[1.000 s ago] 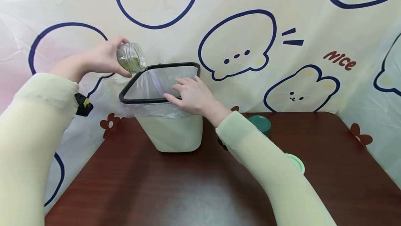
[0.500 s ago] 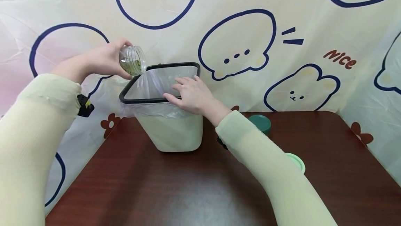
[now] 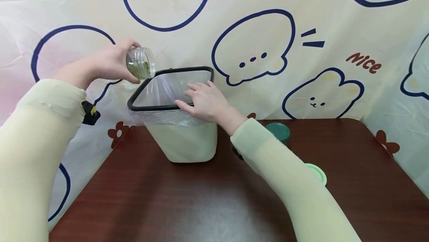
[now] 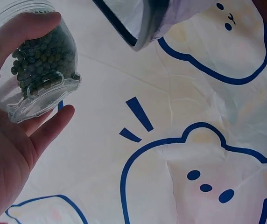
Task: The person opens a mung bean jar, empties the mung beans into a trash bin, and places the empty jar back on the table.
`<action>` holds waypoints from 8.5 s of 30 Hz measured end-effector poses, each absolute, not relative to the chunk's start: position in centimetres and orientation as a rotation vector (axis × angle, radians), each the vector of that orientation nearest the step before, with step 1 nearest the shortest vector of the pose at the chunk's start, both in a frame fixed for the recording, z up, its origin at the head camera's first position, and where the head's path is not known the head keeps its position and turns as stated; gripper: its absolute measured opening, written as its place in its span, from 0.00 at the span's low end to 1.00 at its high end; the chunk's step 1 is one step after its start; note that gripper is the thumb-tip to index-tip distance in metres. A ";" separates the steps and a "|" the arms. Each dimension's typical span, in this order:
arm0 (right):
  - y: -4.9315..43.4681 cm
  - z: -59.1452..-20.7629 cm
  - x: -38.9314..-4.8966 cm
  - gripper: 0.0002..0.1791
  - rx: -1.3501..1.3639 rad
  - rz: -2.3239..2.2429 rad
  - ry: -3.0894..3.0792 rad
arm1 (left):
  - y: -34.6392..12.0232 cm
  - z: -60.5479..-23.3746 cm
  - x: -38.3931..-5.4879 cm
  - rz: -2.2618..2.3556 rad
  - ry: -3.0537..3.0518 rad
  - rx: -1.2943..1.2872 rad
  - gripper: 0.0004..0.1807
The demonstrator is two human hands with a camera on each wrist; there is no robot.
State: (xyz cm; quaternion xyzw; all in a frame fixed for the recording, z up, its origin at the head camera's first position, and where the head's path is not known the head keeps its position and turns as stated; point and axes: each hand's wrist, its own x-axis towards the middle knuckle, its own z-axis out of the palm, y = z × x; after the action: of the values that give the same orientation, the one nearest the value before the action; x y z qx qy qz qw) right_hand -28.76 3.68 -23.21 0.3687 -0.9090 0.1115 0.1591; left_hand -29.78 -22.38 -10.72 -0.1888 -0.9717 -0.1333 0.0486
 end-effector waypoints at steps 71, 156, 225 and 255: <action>3.4 -23.4 -28.8 0.30 1.048 0.323 -2.604 | -21.6 -10.2 -29.5 -0.285 -2.910 -0.650 0.52; 3.3 -22.6 -27.4 0.49 0.751 0.127 -2.756 | -20.7 -10.4 -29.6 -0.055 -2.928 -0.665 0.50; 3.1 -22.3 -27.4 0.48 0.741 0.137 -2.766 | -20.3 -11.0 -29.8 0.130 -2.918 -0.710 0.48; 3.1 -22.3 -27.3 0.49 0.753 0.165 -2.780 | -20.1 -10.5 -29.4 0.128 -2.893 -0.703 0.48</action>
State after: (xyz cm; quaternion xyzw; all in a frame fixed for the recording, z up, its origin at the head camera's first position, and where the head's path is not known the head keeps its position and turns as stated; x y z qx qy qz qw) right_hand -27.30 3.07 -22.26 0.2588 -0.9557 0.0568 0.1280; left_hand -29.40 -20.10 -10.48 -0.2350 -0.9677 0.0429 0.0808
